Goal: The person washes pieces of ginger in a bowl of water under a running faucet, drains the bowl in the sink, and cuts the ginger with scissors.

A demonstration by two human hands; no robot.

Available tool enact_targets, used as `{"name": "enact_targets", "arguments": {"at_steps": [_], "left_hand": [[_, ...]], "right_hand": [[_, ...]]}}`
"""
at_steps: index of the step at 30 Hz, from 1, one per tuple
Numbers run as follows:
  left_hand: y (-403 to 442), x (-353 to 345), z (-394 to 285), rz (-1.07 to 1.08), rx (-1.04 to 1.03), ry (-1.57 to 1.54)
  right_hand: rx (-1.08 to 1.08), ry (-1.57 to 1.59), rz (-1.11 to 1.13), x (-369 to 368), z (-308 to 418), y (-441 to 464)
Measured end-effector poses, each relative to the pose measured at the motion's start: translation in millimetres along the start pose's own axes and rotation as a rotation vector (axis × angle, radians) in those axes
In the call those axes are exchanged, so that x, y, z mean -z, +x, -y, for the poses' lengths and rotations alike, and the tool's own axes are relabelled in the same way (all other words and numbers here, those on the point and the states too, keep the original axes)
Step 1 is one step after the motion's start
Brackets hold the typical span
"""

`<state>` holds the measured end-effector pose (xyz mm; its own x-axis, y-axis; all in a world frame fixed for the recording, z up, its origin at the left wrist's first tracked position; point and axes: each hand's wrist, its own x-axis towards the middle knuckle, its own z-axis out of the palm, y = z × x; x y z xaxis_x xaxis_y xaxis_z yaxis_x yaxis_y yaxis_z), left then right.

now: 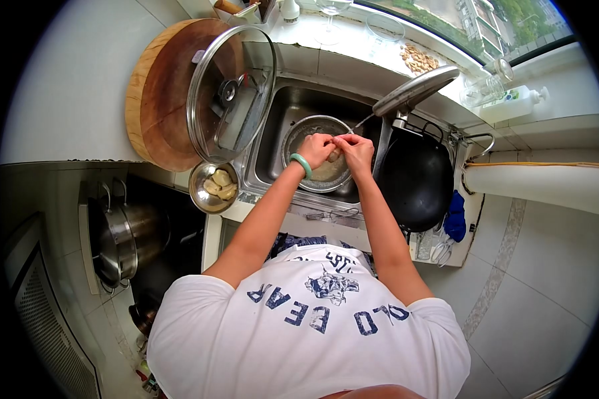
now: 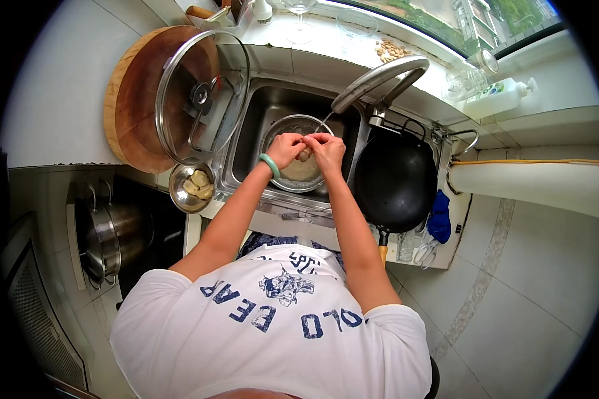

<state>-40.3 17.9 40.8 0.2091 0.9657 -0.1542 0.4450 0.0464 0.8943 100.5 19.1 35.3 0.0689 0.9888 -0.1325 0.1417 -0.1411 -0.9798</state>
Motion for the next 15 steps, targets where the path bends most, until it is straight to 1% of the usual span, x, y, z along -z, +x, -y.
{"name": "enact_targets", "arguments": {"at_steps": [1, 3, 5, 7, 8, 9, 10, 12, 13, 14, 15], "left_hand": [[0.4, -0.1, 0.3, -0.021, -0.014, 0.021], [-0.2, 0.8, -1.7, -0.01, 0.008, -0.006], [0.2, 0.4, -2.2, 0.002, 0.029, -0.031], [1.3, -2.1, 2.6, 0.001, 0.04, -0.178], [2.2, -4.1, 6.5, 0.0, 0.04, -0.177], [2.4, -5.7, 8.6, -0.009, 0.031, -0.293], [2.9, -6.6, 10.8, -0.019, 0.023, -0.408], [2.4, -5.7, 12.5, -0.027, 0.018, -0.414], [1.7, -4.7, 11.5, -0.035, 0.014, -0.42], [0.9, -3.7, 9.9, -0.033, 0.014, -0.42], [0.1, -2.5, 7.3, -0.045, 0.009, -0.362]], "right_hand": [[0.0, 0.0, 0.0, -0.4, 2.0, 0.0], [-0.023, -0.131, 0.001, -0.8, 6.8, -0.4], [0.016, -0.108, 0.003, -3.8, -16.4, 6.4], [0.054, -0.083, 0.006, -4.8, -27.9, 8.4], [-0.051, 0.114, 0.023, -4.1, -33.6, 9.1], [-0.157, 0.311, 0.041, -3.5, -33.3, 8.7], [-0.156, 0.311, 0.041, -2.6, -33.1, 8.0], [-0.181, 0.399, 0.03, -0.4, -30.3, 4.0], [-0.175, 0.359, -0.018, -2.3, -15.5, 0.1], [-0.176, 0.359, -0.019, -1.5, -9.7, -2.4], [-0.151, 0.268, 0.019, -0.6, -5.8, -4.6]]}}
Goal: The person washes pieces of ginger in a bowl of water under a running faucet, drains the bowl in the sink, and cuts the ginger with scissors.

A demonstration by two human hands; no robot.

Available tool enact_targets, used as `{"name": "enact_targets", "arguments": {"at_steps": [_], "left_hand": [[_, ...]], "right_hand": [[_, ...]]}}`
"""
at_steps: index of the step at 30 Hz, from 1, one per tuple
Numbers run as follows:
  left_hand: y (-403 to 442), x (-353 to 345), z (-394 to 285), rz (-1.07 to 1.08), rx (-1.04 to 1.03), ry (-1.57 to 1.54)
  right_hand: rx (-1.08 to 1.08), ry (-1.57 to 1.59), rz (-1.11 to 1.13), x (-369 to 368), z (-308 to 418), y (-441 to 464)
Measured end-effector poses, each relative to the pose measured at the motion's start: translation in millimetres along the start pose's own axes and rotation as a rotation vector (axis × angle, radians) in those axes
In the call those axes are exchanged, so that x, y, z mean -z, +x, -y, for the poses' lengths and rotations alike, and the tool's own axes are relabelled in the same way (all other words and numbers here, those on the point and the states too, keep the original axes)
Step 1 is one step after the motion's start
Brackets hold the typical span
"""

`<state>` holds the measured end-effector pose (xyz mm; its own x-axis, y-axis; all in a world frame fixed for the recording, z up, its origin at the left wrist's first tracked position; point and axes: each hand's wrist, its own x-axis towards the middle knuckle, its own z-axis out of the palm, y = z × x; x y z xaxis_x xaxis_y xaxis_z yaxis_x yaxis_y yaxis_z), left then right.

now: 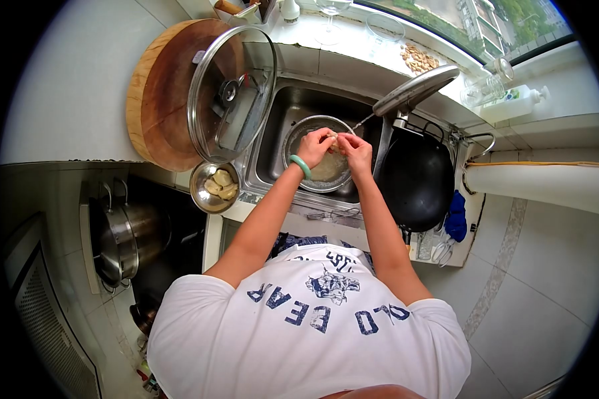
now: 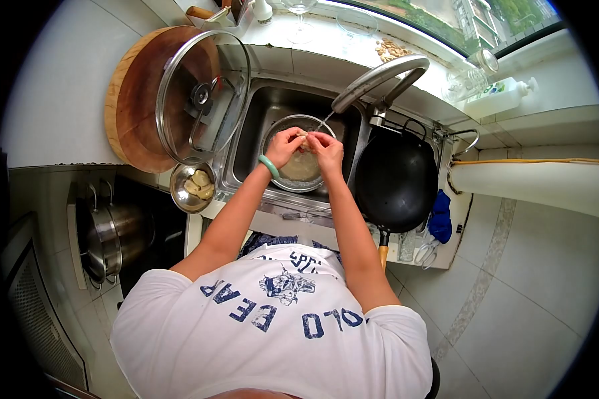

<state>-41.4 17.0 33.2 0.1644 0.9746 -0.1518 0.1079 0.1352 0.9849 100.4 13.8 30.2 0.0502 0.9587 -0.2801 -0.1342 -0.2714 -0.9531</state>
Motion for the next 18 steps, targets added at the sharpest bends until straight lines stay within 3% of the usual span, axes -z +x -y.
{"name": "enact_targets", "arguments": {"at_steps": [2, 4, 9, 12, 14, 16, 18], "left_hand": [[-2.1, -0.8, -7.2, -0.009, -0.008, 0.057], [-5.1, -2.4, -14.1, -0.056, -0.005, 0.183], [-4.8, -6.1, -5.1, -0.077, -0.032, 0.059], [-2.1, -5.3, 4.6, -0.083, -0.025, -0.036], [-1.6, -5.5, 11.0, -0.07, 0.004, -0.108], [-4.3, -4.9, 9.3, -0.047, 0.042, -0.297], [-4.7, -3.9, 11.5, -0.049, 0.025, -0.287]], "right_hand": [[0.019, -0.095, 0.033, 0.0, 2.1, -1.3], [0.051, -0.173, -0.073, -1.8, 5.9, -1.2], [0.127, -0.415, -0.044, -1.5, 9.6, 2.5], [0.168, -0.264, -0.03, -0.4, -7.5, 8.2], [-0.086, 0.142, 0.065, 2.3, -15.9, 11.6], [-0.087, 0.209, 0.04, -0.9, -9.4, 6.7], [-0.043, 0.24, 0.015, -1.8, -2.2, 2.8]]}}
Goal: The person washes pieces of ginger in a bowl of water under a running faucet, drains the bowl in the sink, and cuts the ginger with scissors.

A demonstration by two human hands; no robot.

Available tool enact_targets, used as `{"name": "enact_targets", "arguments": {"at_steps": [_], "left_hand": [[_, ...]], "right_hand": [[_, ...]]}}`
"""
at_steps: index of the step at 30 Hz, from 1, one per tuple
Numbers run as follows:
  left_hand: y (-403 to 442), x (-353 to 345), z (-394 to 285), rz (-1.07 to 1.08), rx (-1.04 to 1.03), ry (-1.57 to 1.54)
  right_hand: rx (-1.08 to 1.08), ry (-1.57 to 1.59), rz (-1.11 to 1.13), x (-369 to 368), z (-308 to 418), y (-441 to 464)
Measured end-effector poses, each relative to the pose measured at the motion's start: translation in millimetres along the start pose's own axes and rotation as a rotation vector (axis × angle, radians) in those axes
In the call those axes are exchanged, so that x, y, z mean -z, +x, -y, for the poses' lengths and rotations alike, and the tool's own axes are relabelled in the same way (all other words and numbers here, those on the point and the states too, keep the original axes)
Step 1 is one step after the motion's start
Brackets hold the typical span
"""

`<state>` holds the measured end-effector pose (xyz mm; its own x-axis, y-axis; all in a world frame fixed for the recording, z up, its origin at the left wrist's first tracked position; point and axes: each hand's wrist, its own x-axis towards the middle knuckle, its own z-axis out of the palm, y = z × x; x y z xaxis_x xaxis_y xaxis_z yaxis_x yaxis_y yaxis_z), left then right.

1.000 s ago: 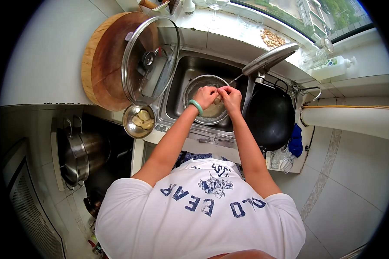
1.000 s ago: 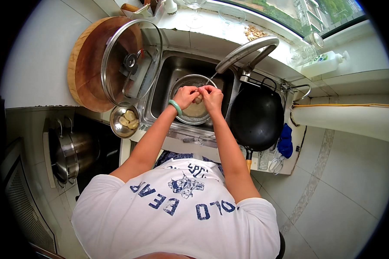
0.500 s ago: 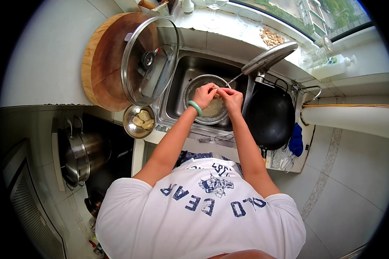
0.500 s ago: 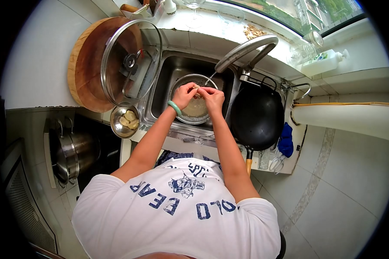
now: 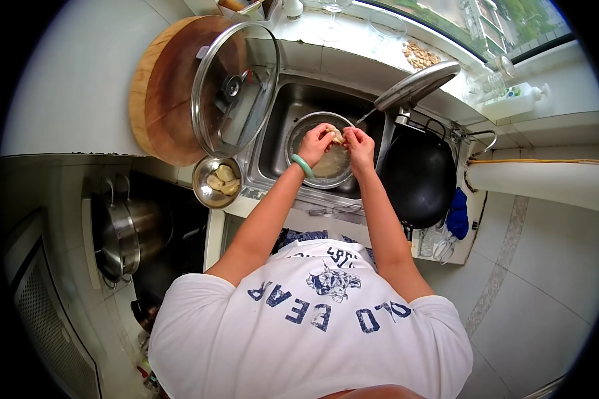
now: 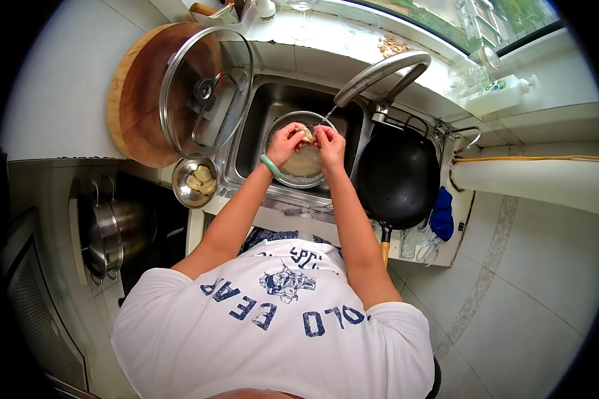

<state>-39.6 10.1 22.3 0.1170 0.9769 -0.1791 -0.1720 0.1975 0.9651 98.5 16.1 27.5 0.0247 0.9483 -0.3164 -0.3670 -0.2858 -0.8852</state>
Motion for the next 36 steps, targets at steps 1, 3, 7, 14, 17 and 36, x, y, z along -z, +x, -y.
{"name": "enact_targets", "arguments": {"at_steps": [1, 3, 7, 14, 17, 36], "left_hand": [[-0.2, 0.3, 1.0, 0.003, -0.015, 0.008], [-0.9, -0.1, 1.5, -0.012, -0.01, 0.041], [0.6, -2.4, 10.0, -0.116, -0.072, 0.249], [3.7, -5.7, 1.7, -0.063, -0.041, -0.227], [1.2, -11.2, -3.5, -0.056, -0.129, -0.253], [-6.3, 2.9, 11.1, -0.093, -0.133, 0.134]], "right_hand": [[0.0, 0.001, 0.001, -1.7, 2.9, -1.6], [0.127, -0.258, 0.06, -6.1, 9.9, -5.6], [0.15, -0.466, -0.024, -10.5, 22.4, -6.7], [0.058, -0.116, 0.026, 13.7, -18.3, 10.4], [0.001, -0.072, -0.093, 6.7, -4.5, -0.4], [-0.013, -0.139, -0.102, 0.1, -21.8, 6.2]]}}
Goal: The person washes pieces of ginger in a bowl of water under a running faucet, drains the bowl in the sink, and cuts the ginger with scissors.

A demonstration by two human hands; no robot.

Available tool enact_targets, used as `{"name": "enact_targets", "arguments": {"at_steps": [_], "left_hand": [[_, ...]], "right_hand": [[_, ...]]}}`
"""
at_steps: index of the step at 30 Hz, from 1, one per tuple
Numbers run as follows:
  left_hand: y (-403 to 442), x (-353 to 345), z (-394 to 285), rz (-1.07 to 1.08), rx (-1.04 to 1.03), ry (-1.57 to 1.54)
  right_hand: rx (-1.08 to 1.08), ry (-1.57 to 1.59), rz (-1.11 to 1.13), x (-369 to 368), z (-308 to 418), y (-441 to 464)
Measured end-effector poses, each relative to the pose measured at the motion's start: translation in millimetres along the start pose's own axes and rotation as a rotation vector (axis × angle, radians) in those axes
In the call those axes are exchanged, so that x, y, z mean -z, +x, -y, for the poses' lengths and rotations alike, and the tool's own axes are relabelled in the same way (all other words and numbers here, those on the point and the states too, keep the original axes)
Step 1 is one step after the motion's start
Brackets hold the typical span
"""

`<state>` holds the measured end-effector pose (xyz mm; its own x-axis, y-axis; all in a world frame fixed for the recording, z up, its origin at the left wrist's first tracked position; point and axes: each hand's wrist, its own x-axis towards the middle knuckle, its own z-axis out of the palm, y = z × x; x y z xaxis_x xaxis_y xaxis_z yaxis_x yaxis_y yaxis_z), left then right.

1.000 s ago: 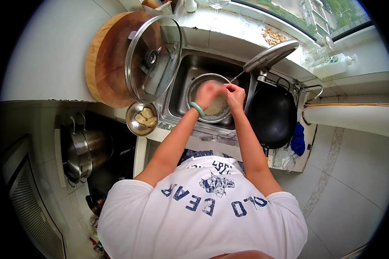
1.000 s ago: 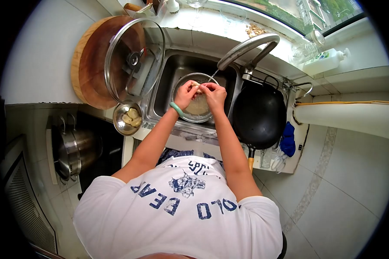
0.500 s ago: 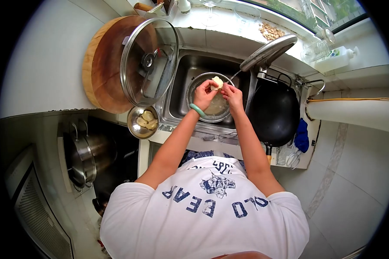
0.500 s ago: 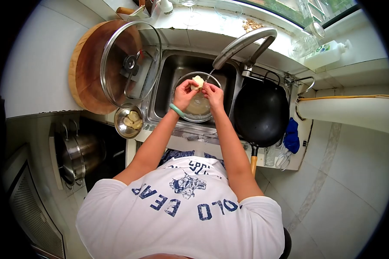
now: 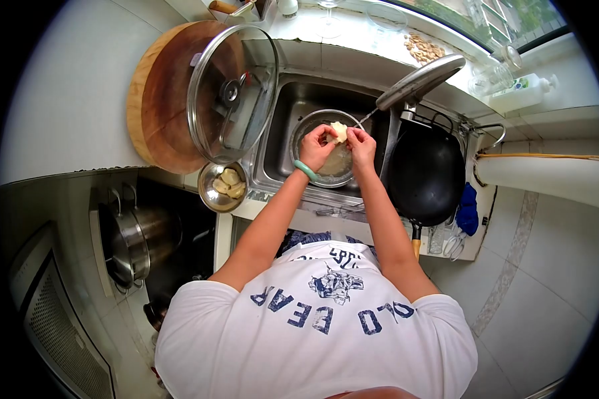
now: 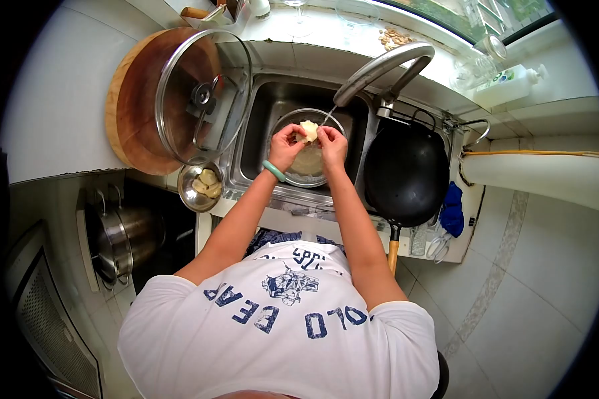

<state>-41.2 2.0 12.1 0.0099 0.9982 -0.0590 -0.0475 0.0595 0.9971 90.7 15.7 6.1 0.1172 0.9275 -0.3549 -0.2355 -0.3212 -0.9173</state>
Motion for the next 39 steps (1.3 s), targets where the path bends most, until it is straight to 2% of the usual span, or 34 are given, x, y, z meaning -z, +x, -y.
{"name": "enact_targets", "arguments": {"at_steps": [3, 5, 6, 9, 12, 14, 16, 18, 21, 22, 23, 24, 25, 27, 28, 30, 34, 35, 36, 37, 38, 39], "left_hand": [[1.5, 3.4, 6.6, 0.072, -0.03, -0.008], [-0.7, 4.5, 0.2, 0.142, 0.113, -0.052], [-0.3, 3.7, 3.0, 0.141, 0.113, -0.053], [3.5, 1.6, 10.0, 0.124, 0.12, -0.162], [4.0, -0.5, 12.7, 0.085, 0.229, -0.348], [3.8, -5.5, 16.5, 0.095, 0.146, -0.147], [2.4, -7.1, 11.5, 0.11, 0.138, -0.119], [1.5, -6.8, 3.5, 0.126, 0.13, -0.089], [2.6, -8.4, -8.1, 0.142, 0.14, -0.005], [5.1, -11.4, -8.6, 0.13, 0.099, 0.049], [5.8, -14.1, -9.7, 0.118, 0.06, 0.103], [4.4, -16.7, -20.2, 0.131, 0.083, 0.147], [4.7, -20.5, -31.6, 0.13, 0.081, 0.145], [4.8, -27.9, -47.0, 0.126, 0.166, 0.354], [4.5, -28.3, -43.5, 0.124, 0.164, 0.352], [4.0, -28.5, -36.9, 0.083, 0.05, 0.027], [2.8, -24.5, -51.8, 0.067, 0.09, 0.06], [1.9, -24.6, -59.1, 0.059, 0.035, 0.228], [1.6, -24.5, -62.6, 0.051, -0.02, 0.395], [3.0, -23.4, -54.1, 0.051, -0.02, 0.395], [5.4, -21.7, -38.4, 0.086, -0.104, 0.468], [5.7, -21.9, -36.6, 0.104, -0.146, 0.505]], "right_hand": [[-0.081, -0.012, 0.011, 1.7, 6.1, 2.7], [0.014, 0.08, 0.27, 1.3, 7.3, 2.7], [-0.035, 0.087, 0.358, 2.9, 13.7, -0.8], [-0.031, 0.004, 0.405, 6.7, 27.5, -5.3], [0.029, -0.025, 0.302, 7.4, 25.6, -5.2], [0.096, -0.051, 0.302, 5.3, 26.2, -7.0], [0.163, -0.077, 0.301, 5.1, 31.1, -7.8], [0.395, -0.26, 0.366, 6.5, 37.1, -6.2], [0.47, -0.396, 0.346, 11.4, 37.0, -3.4], [0.469, -0.398, 0.346, 10.2, 38.0, -3.8], [0.455, -0.441, 0.242, 8.2, 38.6, -5.1], [0.442, -0.484, 0.138, 6.3, 39.9, -6.6], [0.443, -0.486, 0.139, 5.1, 40.3, -6.7], [0.474, -0.523, 0.02, 2.9, 40.4, -8.0], [0.478, -0.524, 0.021, 1.3, 39.8, -8.8], [0.334, -0.444, -0.147, -0.9, 36.2, -10.4], [0.243, -0.351, -0.112, 3.1, 30.2, -9.0], [0.245, -0.353, -0.112, 4.1, 25.9, -6.1], [0.261, -0.226, -0.007, 2.5, 24.0, -4.4], [0.275, -0.099, 0.097, 1.7, 22.7, -3.3], [0.358, -0.275, 0.106, 5.4, 22.9, -4.1], [0.358, -0.276, 0.106, 4.7, 26.5, -4.5]]}}
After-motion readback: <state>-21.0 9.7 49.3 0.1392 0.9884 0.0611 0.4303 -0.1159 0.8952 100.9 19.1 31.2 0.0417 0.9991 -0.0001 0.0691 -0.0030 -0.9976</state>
